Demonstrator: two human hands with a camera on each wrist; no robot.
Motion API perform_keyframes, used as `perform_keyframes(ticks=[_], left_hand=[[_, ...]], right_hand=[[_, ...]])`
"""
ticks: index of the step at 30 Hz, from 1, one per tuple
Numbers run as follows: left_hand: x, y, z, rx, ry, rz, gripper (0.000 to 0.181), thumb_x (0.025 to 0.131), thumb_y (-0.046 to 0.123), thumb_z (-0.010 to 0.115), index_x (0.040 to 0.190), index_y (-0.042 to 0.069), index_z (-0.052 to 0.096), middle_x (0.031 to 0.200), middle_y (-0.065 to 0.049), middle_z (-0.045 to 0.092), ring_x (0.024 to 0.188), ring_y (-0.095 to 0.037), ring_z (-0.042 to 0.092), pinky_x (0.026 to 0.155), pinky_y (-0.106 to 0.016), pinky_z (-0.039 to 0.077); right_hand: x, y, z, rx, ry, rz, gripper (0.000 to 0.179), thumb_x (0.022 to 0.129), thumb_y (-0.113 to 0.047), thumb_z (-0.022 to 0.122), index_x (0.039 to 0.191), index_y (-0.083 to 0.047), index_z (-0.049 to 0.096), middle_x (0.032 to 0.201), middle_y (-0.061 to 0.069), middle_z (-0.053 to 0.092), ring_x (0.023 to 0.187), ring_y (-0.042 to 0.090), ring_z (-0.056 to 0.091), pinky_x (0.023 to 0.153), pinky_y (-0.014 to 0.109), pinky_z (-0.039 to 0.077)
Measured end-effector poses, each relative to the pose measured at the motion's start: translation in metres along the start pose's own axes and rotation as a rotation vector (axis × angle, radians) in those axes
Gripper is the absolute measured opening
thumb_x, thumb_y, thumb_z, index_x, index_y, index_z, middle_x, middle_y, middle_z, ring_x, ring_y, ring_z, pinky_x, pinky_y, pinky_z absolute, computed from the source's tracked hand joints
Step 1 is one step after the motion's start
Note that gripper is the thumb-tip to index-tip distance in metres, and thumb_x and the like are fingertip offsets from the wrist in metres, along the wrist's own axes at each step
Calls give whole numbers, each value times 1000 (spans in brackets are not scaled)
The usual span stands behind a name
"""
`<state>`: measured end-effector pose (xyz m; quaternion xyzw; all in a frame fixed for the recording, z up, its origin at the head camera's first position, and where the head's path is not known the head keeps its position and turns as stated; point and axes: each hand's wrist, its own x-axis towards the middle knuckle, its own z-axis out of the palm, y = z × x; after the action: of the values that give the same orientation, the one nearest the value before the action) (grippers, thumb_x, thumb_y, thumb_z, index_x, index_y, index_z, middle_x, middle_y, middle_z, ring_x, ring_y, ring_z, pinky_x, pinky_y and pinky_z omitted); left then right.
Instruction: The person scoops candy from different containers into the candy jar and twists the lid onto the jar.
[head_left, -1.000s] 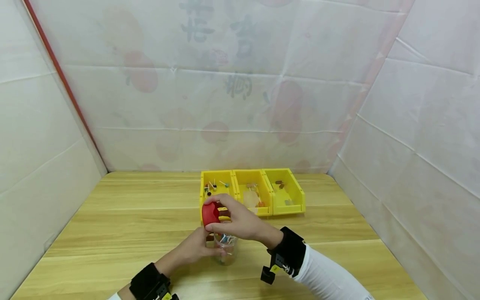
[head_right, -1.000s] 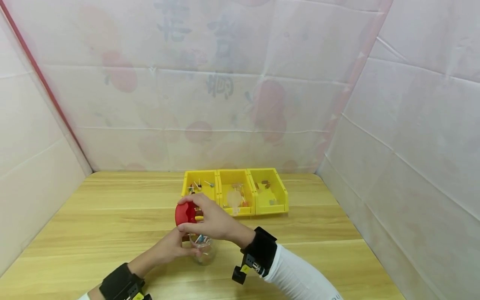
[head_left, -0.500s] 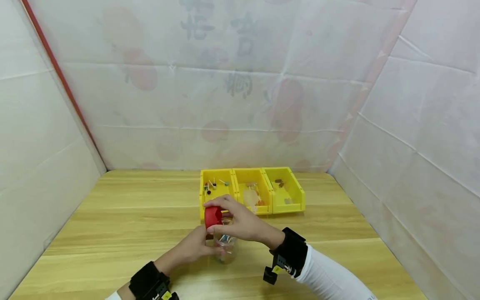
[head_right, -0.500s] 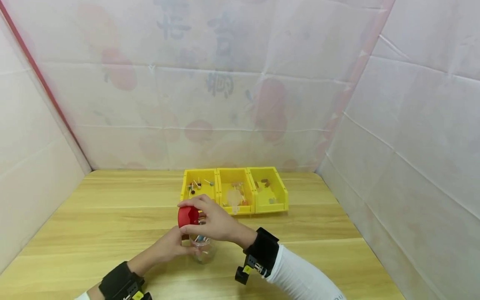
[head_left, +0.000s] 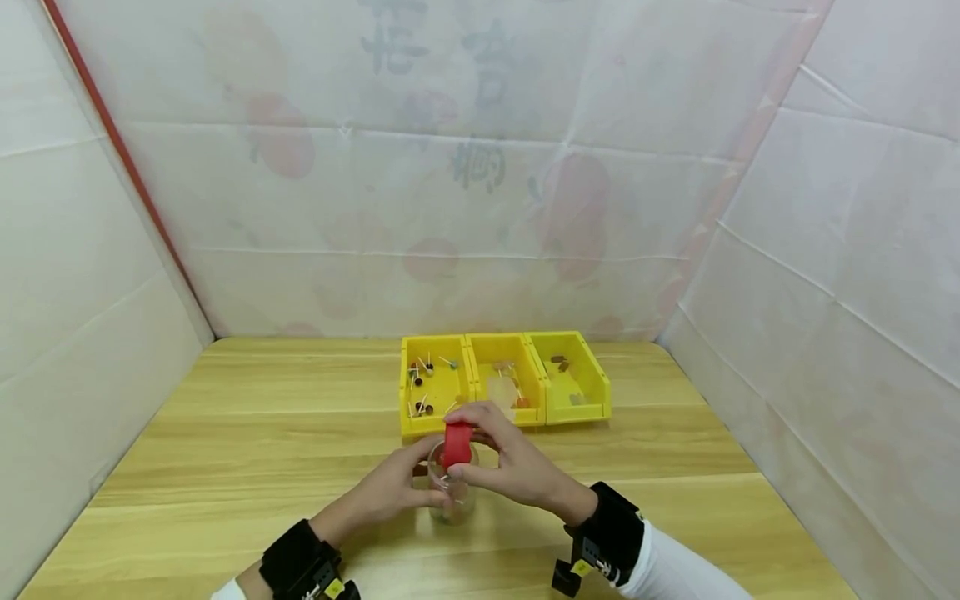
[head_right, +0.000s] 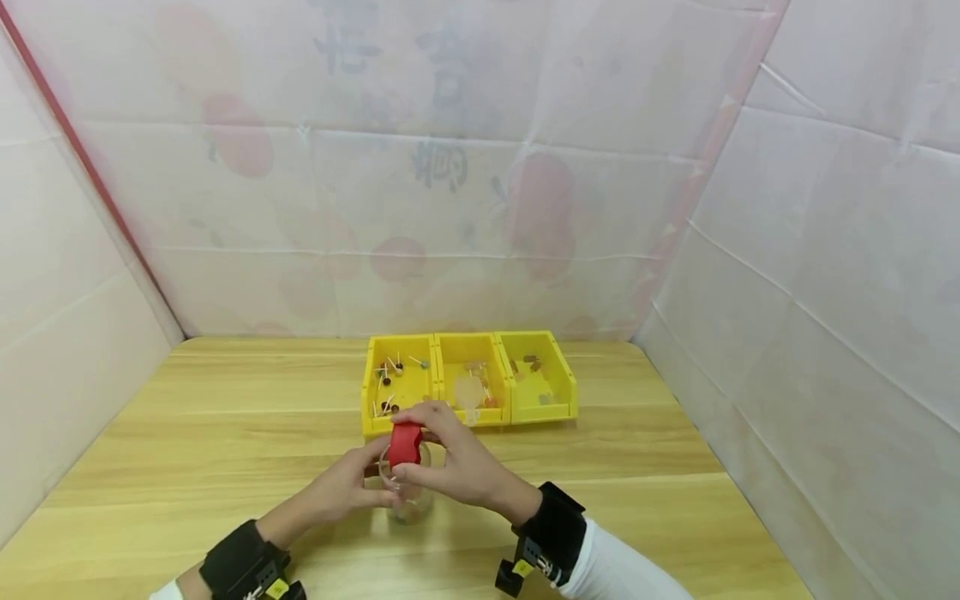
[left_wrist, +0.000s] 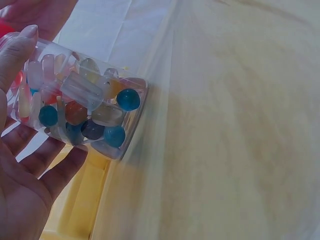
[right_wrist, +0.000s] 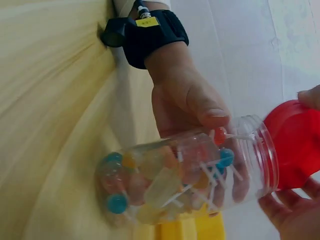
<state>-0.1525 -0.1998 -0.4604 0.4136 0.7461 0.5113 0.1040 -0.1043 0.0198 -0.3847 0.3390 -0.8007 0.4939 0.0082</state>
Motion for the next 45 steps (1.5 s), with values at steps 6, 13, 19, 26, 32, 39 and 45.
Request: perform_keyframes(ticks=[6, 13, 19, 26, 32, 39, 45], left_hand=[[0, 0, 0, -5, 0, -1, 72, 83, 35, 79, 145, 23, 45, 131, 7, 57, 115, -16, 56, 97, -38, 49], [0, 2, 0, -30, 0, -27, 72, 83, 32, 79, 145, 26, 44, 136, 11, 54, 118, -15, 54, 96, -36, 49], [0, 2, -1, -34, -2, -17, 72, 82, 33, 79, 144, 26, 45, 136, 10, 54, 121, -16, 53, 97, -37, 48], [0, 1, 0, -25, -11, 9, 67, 84, 30, 79, 142, 20, 48, 131, 7, 60, 116, -13, 57, 95, -35, 50], [0, -1, -2, -37, -29, -18, 63, 84, 30, 79, 139, 20, 51, 130, 7, 60, 117, -13, 56, 97, -34, 48], [0, -4, -3, -31, -47, -45, 56, 81, 31, 82, 130, 22, 57, 123, 10, 62, 113, -13, 58, 97, -33, 48], [1, -2, -2, -51, -57, -61, 52, 81, 27, 82, 127, 19, 59, 119, 9, 64, 109, -12, 60, 95, -30, 49]], right_hand=[[-11, 7, 3, 79, 81, 4, 52, 90, -2, 69, 135, -12, 43, 132, 9, 45, 111, 23, 55, 96, 35, 50], [-19, 16, 3, 90, 105, 67, 48, 90, -4, 70, 129, -10, 43, 131, 8, 51, 118, 22, 53, 101, 36, 46], [-20, 23, 5, -4, 62, 27, 50, 91, -18, 72, 135, -17, 47, 132, 3, 51, 118, 21, 53, 100, 38, 47], [-16, 20, 4, -230, -28, 41, 59, 90, -37, 71, 143, -28, 46, 133, -6, 44, 118, 13, 49, 97, 42, 48], [-9, 15, 1, -301, -124, 11, 63, 91, -42, 69, 145, -24, 42, 143, -5, 40, 123, 13, 48, 100, 34, 47], [-1, 13, 8, -335, -149, -11, 60, 93, -45, 64, 145, -18, 48, 147, -5, 42, 118, 13, 54, 92, 26, 50], [2, 14, -1, -343, -200, -33, 60, 92, -43, 67, 144, -18, 50, 146, -4, 45, 121, 14, 53, 92, 26, 50]])
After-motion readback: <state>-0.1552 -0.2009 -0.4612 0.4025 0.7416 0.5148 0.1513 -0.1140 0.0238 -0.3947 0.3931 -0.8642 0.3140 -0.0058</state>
